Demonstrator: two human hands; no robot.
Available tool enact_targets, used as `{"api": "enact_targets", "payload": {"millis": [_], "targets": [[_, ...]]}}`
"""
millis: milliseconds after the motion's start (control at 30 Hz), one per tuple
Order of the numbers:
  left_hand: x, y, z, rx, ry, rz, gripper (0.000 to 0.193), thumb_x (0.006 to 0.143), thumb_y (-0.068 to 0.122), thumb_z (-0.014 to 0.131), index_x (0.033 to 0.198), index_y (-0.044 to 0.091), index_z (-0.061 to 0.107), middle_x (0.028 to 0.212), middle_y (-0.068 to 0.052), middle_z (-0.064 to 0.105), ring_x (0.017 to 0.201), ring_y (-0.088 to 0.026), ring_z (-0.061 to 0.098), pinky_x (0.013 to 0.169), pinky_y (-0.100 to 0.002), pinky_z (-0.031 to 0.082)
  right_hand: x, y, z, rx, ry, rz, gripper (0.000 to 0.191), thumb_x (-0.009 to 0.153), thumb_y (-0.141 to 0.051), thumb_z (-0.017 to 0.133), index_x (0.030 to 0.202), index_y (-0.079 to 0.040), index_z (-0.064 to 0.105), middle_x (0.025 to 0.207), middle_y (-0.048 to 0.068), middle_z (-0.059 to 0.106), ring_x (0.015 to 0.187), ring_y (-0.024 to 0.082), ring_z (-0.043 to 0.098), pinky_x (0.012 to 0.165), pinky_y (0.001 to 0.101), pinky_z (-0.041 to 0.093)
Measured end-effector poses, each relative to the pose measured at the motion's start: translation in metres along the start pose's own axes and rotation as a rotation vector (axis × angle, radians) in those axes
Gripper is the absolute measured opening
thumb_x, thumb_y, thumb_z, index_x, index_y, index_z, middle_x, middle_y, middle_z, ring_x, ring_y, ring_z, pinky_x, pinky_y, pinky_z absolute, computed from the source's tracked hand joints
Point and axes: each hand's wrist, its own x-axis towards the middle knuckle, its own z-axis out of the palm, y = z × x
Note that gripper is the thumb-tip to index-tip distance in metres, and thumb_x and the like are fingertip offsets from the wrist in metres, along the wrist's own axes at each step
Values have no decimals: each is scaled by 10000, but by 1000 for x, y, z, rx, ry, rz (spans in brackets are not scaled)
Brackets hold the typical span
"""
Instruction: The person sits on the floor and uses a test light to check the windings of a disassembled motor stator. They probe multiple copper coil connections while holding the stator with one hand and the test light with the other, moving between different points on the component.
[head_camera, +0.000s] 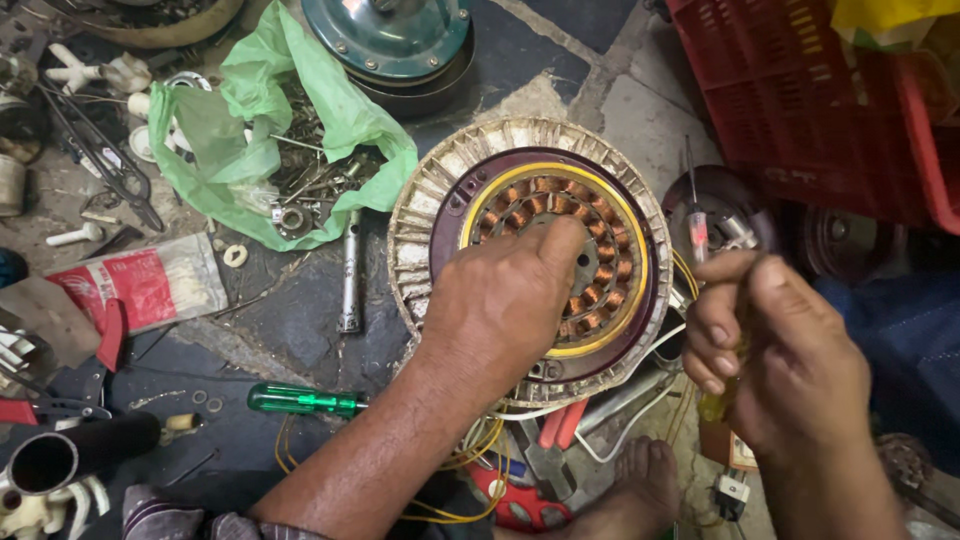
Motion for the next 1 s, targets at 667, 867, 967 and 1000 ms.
{"api": "enact_targets", "payload": {"millis": [667, 867, 967, 1000], "targets": [[1, -1, -1, -81, 71, 17, 94, 938, 89, 619, 982, 51, 546, 821, -143, 696, 712, -332, 711, 603, -474, 540, 2, 22, -23, 380, -439, 123, 413, 1143, -255, 529, 1371, 87, 568, 1177, 282, 678, 947, 361, 674, 805, 476, 538], [3, -2, -3, -124, 68, -7, 125, 931, 118, 629, 1021, 42, 587, 743, -148, 694, 648, -359, 703, 552, -494, 522, -1, 45, -13, -269, -149, -108, 218, 1091, -130, 644, 1217, 40, 593, 1006, 183, 653, 881, 248, 649, 763, 412, 560], [5, -2, -6, -99, 7, -23, 77, 944, 126, 623, 950, 65, 577, 749, -132, 702, 667, -352, 709, 566, -489, 528, 3, 47, 3, -351, -135, -147, 148, 1044, -118, 614, 1106, 14, 639, 1093, 158, 676, 937, 234, 695, 783, 381, 611], [5, 0, -8, -61, 31, -4, 69, 946, 113, 615, 965, 62, 571, 771, -125, 702, 679, -344, 711, 571, -484, 530, 4, 45, 8, -326, -159, -140, 168, 1046, -124, 588, 1047, 25, 664, 1128, 136, 673, 957, 224, 704, 807, 371, 626]]}}
